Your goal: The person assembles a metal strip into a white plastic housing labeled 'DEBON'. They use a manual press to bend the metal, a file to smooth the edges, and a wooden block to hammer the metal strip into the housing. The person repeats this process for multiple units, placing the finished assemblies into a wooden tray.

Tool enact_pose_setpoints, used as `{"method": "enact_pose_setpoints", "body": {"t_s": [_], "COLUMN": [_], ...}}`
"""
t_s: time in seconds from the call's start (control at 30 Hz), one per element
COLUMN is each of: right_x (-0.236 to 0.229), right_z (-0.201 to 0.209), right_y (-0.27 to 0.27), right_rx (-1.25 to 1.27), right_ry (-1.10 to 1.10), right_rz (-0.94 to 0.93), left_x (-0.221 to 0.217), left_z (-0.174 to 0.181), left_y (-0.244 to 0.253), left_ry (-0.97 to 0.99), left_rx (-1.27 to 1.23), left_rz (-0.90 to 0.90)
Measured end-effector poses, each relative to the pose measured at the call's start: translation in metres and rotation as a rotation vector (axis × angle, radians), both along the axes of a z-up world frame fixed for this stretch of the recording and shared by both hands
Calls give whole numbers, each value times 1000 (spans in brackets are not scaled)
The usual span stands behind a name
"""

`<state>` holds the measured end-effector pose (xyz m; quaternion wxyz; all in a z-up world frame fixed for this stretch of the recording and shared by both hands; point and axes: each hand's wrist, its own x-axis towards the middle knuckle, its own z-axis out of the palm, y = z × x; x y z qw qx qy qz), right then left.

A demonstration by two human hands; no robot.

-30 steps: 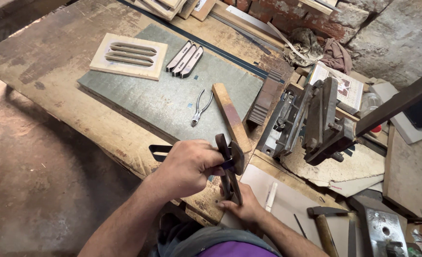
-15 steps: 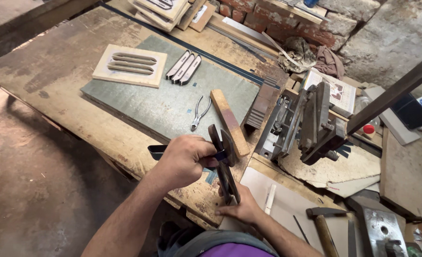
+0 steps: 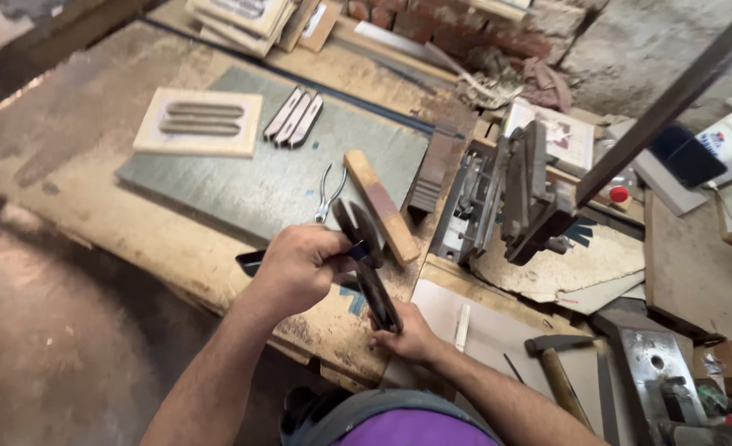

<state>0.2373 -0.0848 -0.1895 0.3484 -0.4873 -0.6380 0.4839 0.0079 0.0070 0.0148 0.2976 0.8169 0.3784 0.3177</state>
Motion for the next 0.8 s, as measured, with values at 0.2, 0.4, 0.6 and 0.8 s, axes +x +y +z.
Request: {"method": "enact_pose_setpoints", "body": {"t_s": [0.2,0.4,0.6,0.8], "right_x": [0,1,-4,43], "right_z": [-43,-25,21,68], "right_y": [14,19,-30,-112], "right_rx": [-26,63,-99,-263], "right_ry": [-46,-84,-42,-222], "right_rz": [-68,-113,-155,-250], "left_x": [-3,-3,-30,-61], "left_z": [-8,-19,-2,-3], "left_y": [10,18,20,25], "left_ry": [-27,-191,-101,-642], "left_rx": [-163,-118,-103,-219], "left_rz": [25,-41,49,93]}}
